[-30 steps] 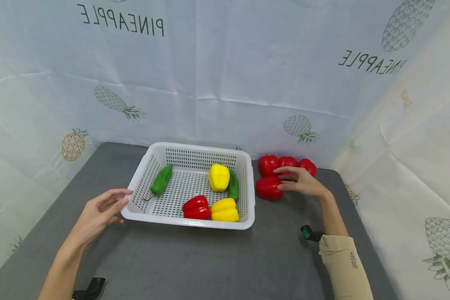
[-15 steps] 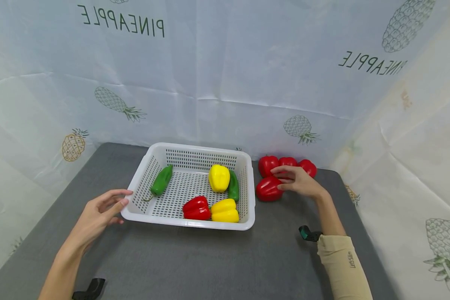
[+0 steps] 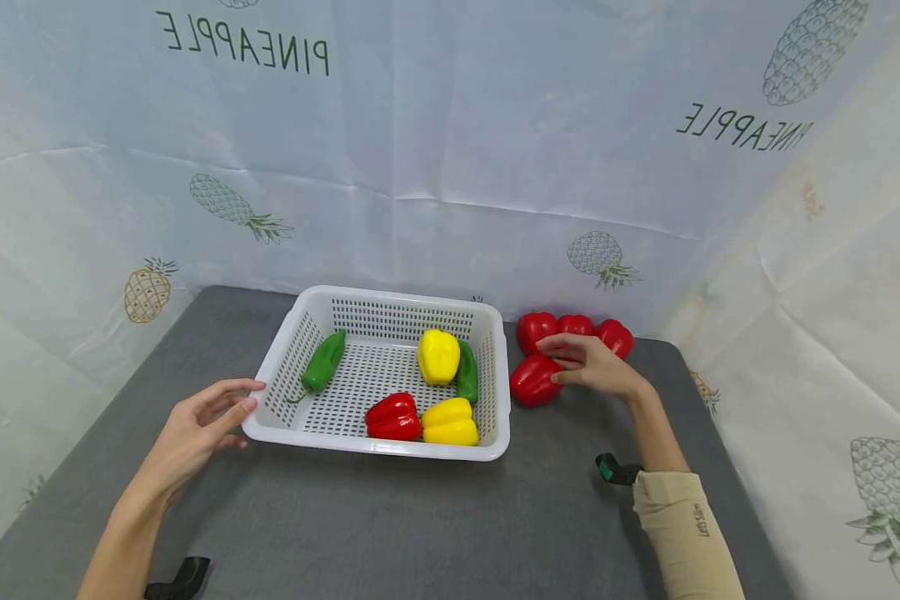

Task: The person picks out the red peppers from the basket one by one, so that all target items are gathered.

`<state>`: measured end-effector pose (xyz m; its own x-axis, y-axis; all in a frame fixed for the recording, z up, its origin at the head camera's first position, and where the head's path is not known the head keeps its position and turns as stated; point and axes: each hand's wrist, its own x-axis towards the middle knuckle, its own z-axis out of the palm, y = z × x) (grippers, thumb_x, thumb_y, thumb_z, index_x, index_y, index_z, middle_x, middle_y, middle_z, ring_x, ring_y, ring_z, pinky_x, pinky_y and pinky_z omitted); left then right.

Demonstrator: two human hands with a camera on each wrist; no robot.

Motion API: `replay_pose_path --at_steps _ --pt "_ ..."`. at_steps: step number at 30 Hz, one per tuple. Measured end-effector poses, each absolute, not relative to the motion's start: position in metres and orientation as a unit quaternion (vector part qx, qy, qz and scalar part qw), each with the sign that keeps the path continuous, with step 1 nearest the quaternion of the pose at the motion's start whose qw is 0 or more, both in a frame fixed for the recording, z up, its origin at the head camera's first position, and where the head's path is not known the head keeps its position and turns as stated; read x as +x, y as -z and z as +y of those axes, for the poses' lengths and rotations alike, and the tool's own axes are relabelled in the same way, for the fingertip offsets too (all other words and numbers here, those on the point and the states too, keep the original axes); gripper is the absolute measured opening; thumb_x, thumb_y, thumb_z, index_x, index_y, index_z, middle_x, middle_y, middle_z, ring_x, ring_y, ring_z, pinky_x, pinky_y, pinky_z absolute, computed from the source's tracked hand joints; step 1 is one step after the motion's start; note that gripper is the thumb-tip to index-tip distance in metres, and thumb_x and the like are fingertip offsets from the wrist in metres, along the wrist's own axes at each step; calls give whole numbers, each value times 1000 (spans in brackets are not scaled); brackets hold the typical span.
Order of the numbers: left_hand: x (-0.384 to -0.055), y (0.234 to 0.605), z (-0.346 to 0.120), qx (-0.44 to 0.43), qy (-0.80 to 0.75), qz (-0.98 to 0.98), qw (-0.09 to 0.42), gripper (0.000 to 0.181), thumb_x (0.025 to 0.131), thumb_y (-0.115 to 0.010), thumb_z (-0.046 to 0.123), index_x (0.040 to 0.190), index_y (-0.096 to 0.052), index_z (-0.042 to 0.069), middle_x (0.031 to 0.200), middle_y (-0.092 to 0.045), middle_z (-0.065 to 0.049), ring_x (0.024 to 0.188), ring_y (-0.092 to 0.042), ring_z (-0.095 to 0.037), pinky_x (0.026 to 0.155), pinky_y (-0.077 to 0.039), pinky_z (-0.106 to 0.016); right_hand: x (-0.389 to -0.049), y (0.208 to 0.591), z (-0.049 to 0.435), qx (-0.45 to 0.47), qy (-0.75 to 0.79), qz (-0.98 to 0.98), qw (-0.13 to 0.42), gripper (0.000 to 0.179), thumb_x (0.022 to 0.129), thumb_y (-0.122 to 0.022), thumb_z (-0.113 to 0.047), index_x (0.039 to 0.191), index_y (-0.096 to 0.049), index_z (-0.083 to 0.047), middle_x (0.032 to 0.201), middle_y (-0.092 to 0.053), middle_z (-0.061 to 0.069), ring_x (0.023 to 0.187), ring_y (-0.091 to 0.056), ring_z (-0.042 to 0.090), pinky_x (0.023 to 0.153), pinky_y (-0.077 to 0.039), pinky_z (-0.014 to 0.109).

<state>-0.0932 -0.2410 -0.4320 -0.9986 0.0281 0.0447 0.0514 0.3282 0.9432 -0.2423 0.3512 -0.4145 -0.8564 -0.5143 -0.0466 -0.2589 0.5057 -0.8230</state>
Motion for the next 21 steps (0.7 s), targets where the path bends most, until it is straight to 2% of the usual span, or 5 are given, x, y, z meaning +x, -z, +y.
replay_pose_path --at_steps 7,12,17,21 --pt "-93 432 -240 -23 565 -824 15 39 108 -69 23 142 -64 4 106 -74 3 84 -71 -4 67 -64 -34 -243 415 352 -238 448 850 140 64 90 -80 3 150 -56 -1 151 -59 32 139 -58 57 95 -63 24" --pt "-94 432 -240 -21 568 -823 15 39 108 -69 23 142 -64 5 106 -74 3 84 -71 -4 67 -64 -34 -241 417 348 -242 438 853 145 65 90 -82 -1 150 -57 -3 152 -59 29 140 -57 54 94 -63 24" --pt "-94 432 -240 -20 569 -822 15 39 108 -69 23 142 -64 5 106 -74 4 85 -72 -4 67 -64 -34 -240 419 342 -247 432 855 146 66 89 -85 -7 149 -58 -5 152 -60 27 139 -58 45 93 -63 24" --pt "-93 433 -240 -19 568 -823 16 39 108 -69 22 142 -64 5 106 -74 3 84 -71 -4 67 -63 -34 -240 422 339 -243 428 859 142 66 89 -87 -11 148 -59 -5 151 -61 25 140 -59 45 94 -63 24"
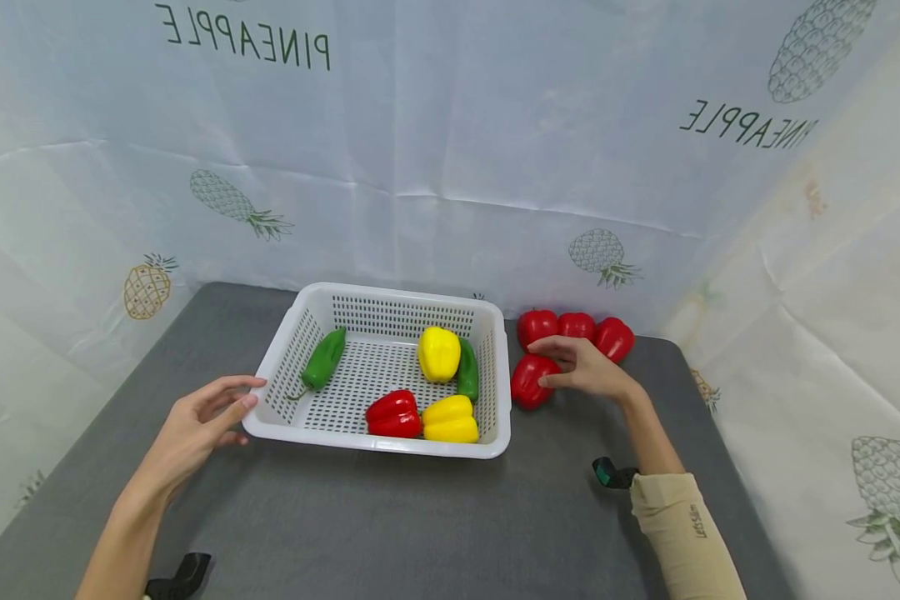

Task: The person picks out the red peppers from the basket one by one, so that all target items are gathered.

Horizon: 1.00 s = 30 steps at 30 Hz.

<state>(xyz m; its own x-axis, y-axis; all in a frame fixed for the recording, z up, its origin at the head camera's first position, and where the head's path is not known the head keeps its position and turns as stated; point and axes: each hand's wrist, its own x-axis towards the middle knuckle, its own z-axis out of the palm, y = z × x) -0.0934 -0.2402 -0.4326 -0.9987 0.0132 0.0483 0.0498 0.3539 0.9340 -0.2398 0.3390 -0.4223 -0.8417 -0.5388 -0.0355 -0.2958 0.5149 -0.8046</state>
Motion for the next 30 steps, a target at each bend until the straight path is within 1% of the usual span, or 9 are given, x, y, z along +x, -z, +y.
replay_pose_path --at_steps 4,8,12,17,19,26,30 --pt "-93 433 -240 -17 565 -825 16 39 108 -69 23 143 -64 5 108 -74 -3 85 -71 -4 67 -63 -34 -240 423 340 -248 422 861 140 68 88 -88 -10 149 -58 -6 151 -61 24 141 -58 44 97 -62 24" --pt "-94 432 -239 -13 563 -826 12 40 108 -69 24 143 -64 5 111 -74 -8 85 -71 -4 67 -63 -34 -240 418 342 -255 411 864 136 71 86 -89 -8 149 -57 -6 150 -62 24 139 -58 46 96 -62 24" --pt "-94 433 -240 -11 565 -825 10 40 108 -69 24 143 -64 5 110 -74 -7 84 -71 -5 67 -63 -34 -241 414 344 -257 393 874 128 74 83 -91 -9 149 -58 -6 150 -63 23 139 -59 50 98 -62 26" --pt "-94 432 -240 -13 567 -824 10 40 108 -69 24 143 -64 5 108 -74 -3 84 -71 -5 67 -63 -34 -243 412 347 -254 380 881 118 74 83 -91 -8 149 -59 -6 150 -64 22 140 -59 49 102 -61 29" --pt "-94 432 -240 -14 566 -824 11 40 108 -69 24 143 -64 5 108 -74 -2 84 -71 -5 67 -63 -34 -244 411 347 -252 379 882 121 74 83 -90 -7 150 -58 -5 150 -63 23 141 -58 50 103 -60 27" --pt "-94 433 -239 -15 560 -828 15 40 108 -69 24 142 -64 5 109 -74 -6 85 -70 -4 67 -63 -34 -247 409 346 -252 383 879 131 80 84 -88 -4 155 -51 -3 152 -62 25 142 -57 50 105 -56 23" --pt "-94 432 -239 -15 562 -827 16 39 108 -69 23 142 -64 5 109 -74 -7 86 -70 -4 67 -63 -33 -248 408 346 -254 383 879 130 81 84 -88 -3 155 -50 -3 152 -62 25 141 -57 48 104 -55 19"
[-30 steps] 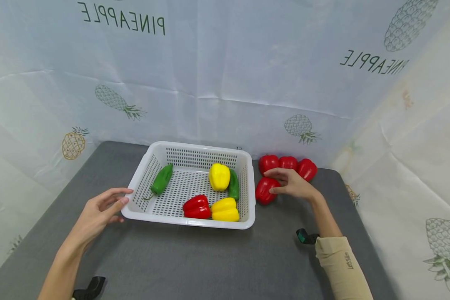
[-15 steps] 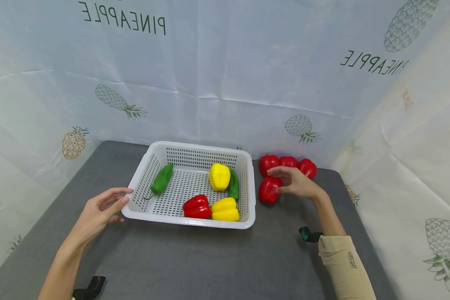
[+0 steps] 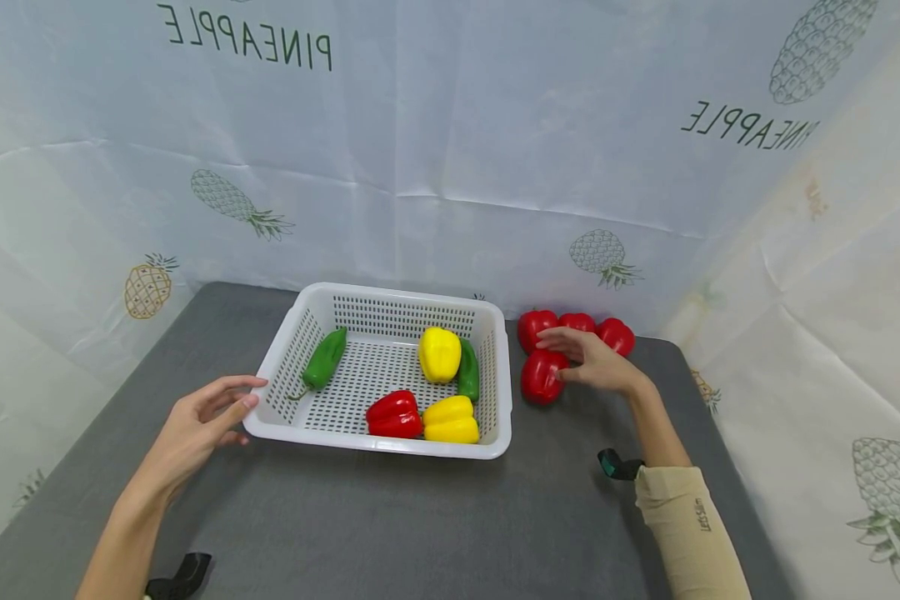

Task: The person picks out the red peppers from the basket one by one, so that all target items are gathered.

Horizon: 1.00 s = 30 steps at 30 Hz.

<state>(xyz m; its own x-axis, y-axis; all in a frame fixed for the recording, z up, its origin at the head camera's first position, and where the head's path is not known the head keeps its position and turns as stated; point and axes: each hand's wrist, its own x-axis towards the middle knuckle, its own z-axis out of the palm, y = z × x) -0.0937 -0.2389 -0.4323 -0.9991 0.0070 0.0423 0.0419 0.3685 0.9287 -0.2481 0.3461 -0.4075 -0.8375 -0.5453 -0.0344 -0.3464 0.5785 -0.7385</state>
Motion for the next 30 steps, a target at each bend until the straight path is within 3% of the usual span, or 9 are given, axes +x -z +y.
replay_pose_path --at_steps 11,22,30 --pt "-93 431 -238 -12 555 -832 16 40 108 -69 23 142 -64 4 114 -73 -19 84 -70 -4 68 -63 -33 -247 406 342 -267 381 876 127 78 84 -86 1 154 -51 -2 151 -63 25 141 -56 50 106 -51 15" --pt "-93 432 -239 -13 559 -829 11 40 108 -69 23 143 -63 5 117 -73 -20 86 -70 -4 68 -63 -33 -246 408 340 -272 377 877 122 80 82 -85 4 154 -52 -3 150 -63 26 140 -56 48 106 -51 14" --pt "-93 432 -239 -13 562 -827 10 40 108 -69 23 144 -64 5 119 -73 -21 87 -70 -4 68 -63 -33 -247 409 337 -275 377 878 107 78 83 -84 7 153 -54 -4 149 -64 24 138 -59 41 104 -57 22"
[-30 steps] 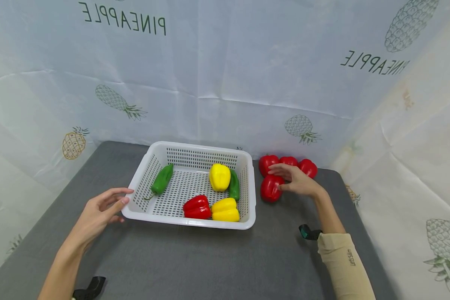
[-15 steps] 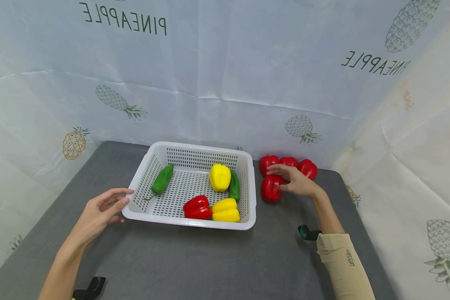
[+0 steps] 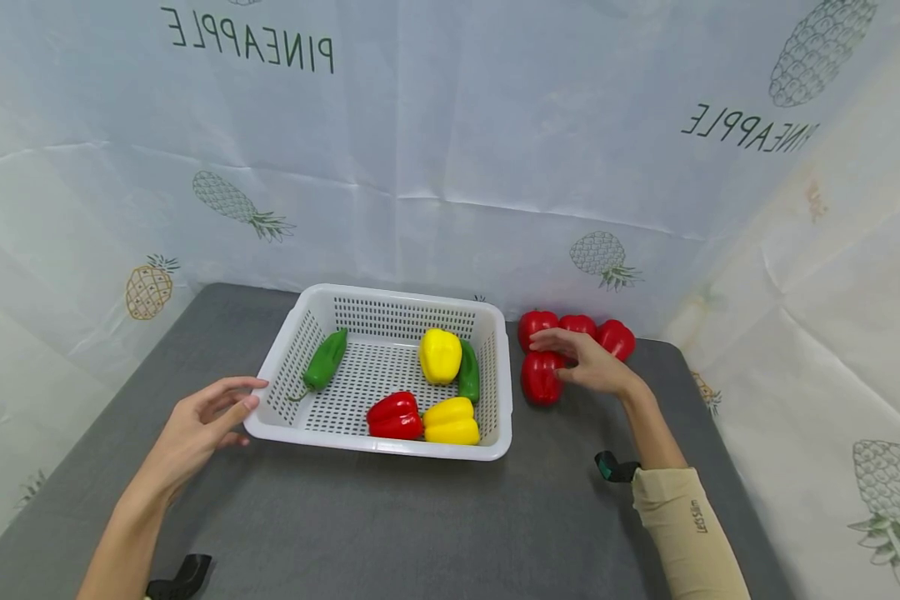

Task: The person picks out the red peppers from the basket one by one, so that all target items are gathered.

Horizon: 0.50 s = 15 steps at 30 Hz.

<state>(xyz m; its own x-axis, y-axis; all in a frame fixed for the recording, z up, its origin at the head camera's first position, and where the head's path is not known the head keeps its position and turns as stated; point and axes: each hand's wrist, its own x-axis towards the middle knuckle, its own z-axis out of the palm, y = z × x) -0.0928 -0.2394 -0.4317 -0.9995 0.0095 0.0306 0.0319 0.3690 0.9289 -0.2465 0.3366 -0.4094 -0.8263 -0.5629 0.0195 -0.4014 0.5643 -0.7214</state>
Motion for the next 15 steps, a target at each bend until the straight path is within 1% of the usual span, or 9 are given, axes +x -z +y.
replay_pose_path --at_steps 4,9,11,15 --pt "-93 432 -239 -12 562 -827 10 40 108 -69 24 144 -64 5 119 -73 -21 88 -70 -4 69 -63 -33 -247 411 336 -273 381 877 109 77 83 -84 6 153 -53 -4 149 -64 25 138 -60 39 104 -57 22" --pt "-93 432 -239 -13 563 -826 9 41 108 -69 24 144 -63 5 119 -73 -21 87 -70 -4 68 -64 -34 -247 412 338 -271 382 876 114 77 84 -84 5 154 -53 -4 150 -64 24 139 -58 44 105 -55 19" --pt "-93 433 -239 -13 563 -826 11 40 108 -69 24 144 -64 5 117 -74 -18 87 -70 -4 68 -63 -34 -248 411 338 -273 381 876 114 77 84 -84 5 154 -53 -4 150 -64 24 140 -58 46 105 -55 19" --pt "-93 433 -240 -15 566 -824 13 40 108 -70 24 143 -64 5 111 -74 -8 86 -70 -4 68 -64 -34 -248 409 338 -275 380 876 111 75 85 -84 4 153 -53 -3 149 -65 24 139 -58 48 106 -54 18"
